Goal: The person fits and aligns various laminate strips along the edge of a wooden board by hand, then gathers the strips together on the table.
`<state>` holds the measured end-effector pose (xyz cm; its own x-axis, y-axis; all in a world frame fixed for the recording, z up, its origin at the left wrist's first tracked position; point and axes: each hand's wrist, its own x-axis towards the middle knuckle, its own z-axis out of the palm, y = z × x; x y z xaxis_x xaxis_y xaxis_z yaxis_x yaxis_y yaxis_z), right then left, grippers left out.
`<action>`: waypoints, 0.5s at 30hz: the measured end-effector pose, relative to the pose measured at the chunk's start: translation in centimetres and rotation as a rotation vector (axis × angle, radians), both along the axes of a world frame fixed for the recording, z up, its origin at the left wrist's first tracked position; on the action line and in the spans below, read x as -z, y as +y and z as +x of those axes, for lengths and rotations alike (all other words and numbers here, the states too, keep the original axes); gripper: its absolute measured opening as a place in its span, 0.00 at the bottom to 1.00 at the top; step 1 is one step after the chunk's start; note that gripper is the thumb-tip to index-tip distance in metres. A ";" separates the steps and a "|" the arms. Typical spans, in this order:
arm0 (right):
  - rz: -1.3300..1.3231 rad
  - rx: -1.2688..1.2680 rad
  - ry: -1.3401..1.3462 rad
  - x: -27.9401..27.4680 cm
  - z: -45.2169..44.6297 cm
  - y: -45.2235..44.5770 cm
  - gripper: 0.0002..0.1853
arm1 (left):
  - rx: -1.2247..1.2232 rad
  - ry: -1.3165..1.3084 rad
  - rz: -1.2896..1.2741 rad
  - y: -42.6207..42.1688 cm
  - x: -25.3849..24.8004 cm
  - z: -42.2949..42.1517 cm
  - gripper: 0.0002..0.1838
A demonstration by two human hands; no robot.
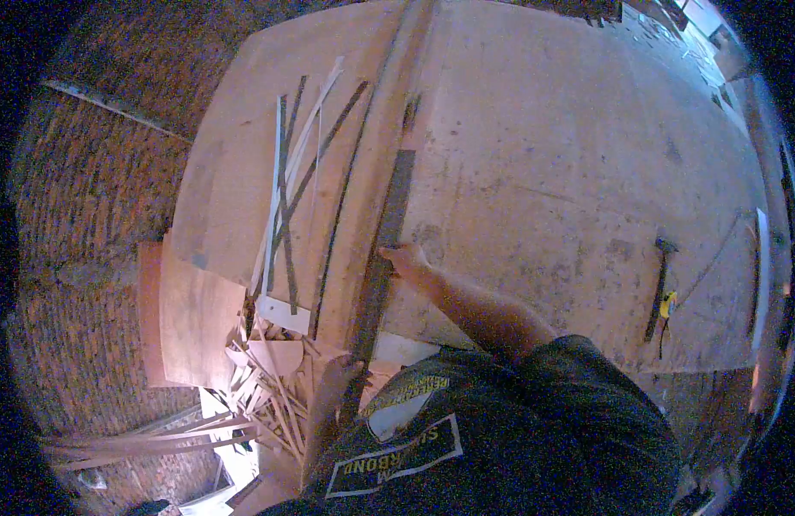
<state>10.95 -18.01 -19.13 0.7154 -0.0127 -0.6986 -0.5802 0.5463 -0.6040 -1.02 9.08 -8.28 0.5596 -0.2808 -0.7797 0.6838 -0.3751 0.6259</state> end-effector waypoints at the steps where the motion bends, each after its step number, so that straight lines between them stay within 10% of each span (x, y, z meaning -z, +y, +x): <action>1: 0.022 0.006 0.011 -0.3 -0.4 0.3 0.15 | -0.024 0.000 -0.013 0.1 0.2 0.0 0.09; 15: -0.062 0.049 0.036 -0.4 0.5 1.4 0.08 | -0.061 0.016 -0.010 -0.2 -0.8 1.9 0.08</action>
